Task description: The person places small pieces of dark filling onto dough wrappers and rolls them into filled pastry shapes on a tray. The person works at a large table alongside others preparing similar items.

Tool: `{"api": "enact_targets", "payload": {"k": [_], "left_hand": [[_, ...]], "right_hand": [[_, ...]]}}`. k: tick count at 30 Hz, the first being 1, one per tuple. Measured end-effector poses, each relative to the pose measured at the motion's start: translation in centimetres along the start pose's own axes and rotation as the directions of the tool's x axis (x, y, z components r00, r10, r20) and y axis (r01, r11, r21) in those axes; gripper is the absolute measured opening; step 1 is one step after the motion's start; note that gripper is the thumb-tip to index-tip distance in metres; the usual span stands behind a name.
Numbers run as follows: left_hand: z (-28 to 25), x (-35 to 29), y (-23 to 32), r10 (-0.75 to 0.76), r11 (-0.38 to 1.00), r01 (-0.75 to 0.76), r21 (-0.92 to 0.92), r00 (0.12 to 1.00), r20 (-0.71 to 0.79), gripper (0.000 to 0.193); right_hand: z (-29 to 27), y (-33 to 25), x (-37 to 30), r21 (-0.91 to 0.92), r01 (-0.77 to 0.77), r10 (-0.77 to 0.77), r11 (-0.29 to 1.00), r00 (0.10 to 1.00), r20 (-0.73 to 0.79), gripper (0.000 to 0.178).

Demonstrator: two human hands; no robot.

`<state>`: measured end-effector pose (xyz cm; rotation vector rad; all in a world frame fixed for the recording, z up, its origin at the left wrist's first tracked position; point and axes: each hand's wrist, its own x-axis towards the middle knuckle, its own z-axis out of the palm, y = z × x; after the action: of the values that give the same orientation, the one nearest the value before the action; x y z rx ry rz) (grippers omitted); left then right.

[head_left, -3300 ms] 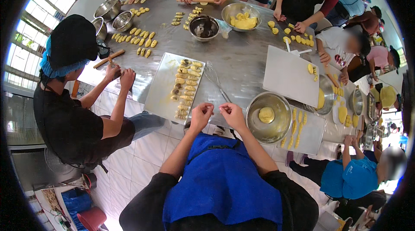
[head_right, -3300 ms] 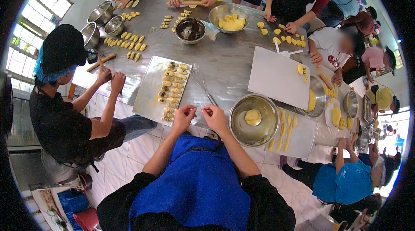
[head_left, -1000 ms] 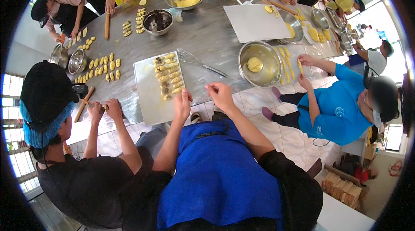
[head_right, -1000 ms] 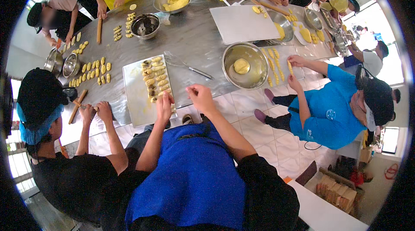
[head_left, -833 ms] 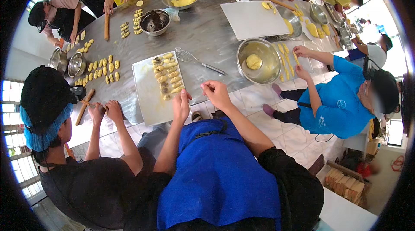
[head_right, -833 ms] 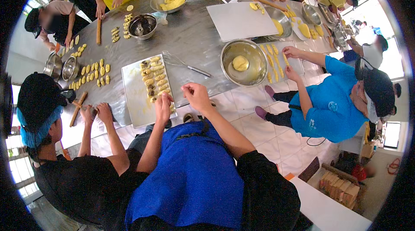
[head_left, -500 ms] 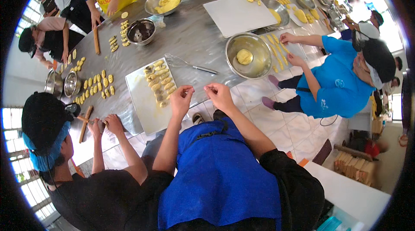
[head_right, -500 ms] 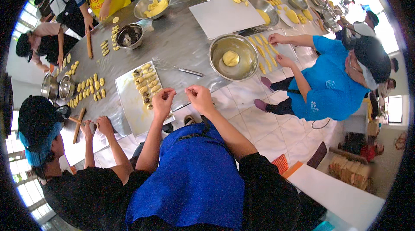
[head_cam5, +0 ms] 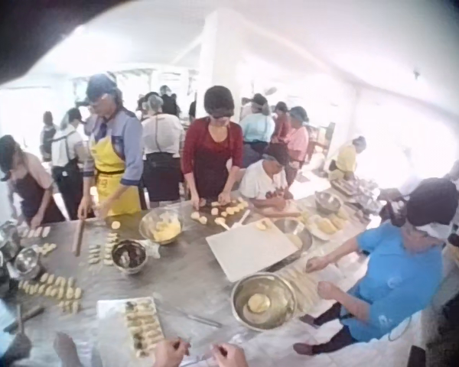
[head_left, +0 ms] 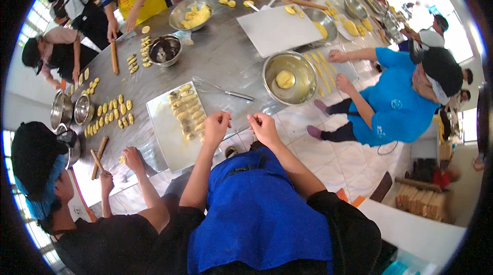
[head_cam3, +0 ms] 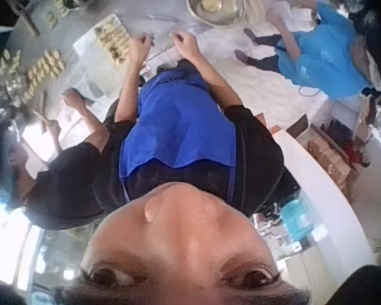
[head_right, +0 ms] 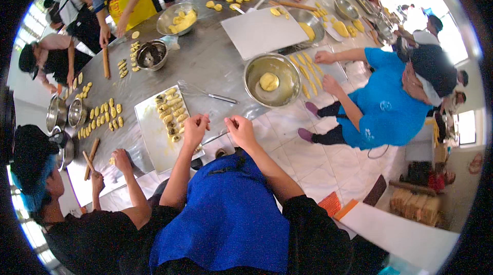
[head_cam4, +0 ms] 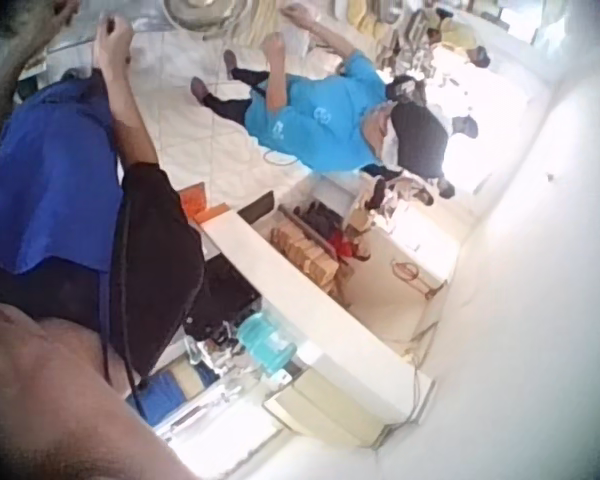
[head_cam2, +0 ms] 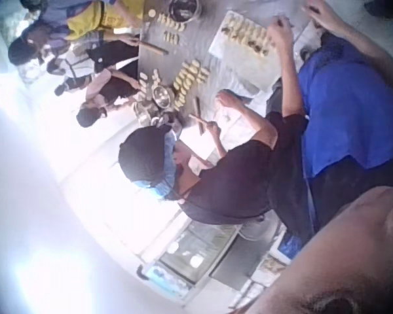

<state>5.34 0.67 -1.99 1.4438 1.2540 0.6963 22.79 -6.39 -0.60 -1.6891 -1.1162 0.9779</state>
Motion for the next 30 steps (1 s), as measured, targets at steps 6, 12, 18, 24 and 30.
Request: {"api": "enact_targets", "payload": {"k": [6, 12, 18, 24, 30], "left_hand": [[0.1, -2.0, -0.1, 0.048, 0.997, -0.053, -0.049, 0.993, -0.106, 0.016], [-0.7, -2.9, -0.3, 0.022, 1.000, -0.025, -0.011, 0.969, -0.247, 0.027], [-0.6, -4.3, 1.9, -0.105, 0.989, 0.071, -0.127, 0.952, -0.288, 0.020], [-0.7, -2.1, 3.0, -0.014, 0.993, -0.026, -0.114, 0.939, -0.344, 0.014], [0.5, 1.0, 5.2, 0.051, 0.997, -0.068, -0.038, 0.942, -0.332, 0.014]], "right_hand": [[2.4, -1.3, 3.8, 0.154, 0.077, -0.104, 0.985, 0.979, 0.176, 0.020], [4.7, -2.6, 7.6, 0.149, 0.130, -0.178, 0.980, 0.910, 0.374, 0.017], [4.7, -2.6, 8.7, 0.159, 0.136, -0.194, 0.978, 0.875, 0.443, 0.016], [2.5, -1.3, 8.1, 0.088, 0.153, -0.176, 0.984, 0.848, 0.500, 0.012], [-1.1, 0.1, 7.4, 0.109, 0.108, -0.143, 0.988, 0.899, 0.415, 0.011]]}}
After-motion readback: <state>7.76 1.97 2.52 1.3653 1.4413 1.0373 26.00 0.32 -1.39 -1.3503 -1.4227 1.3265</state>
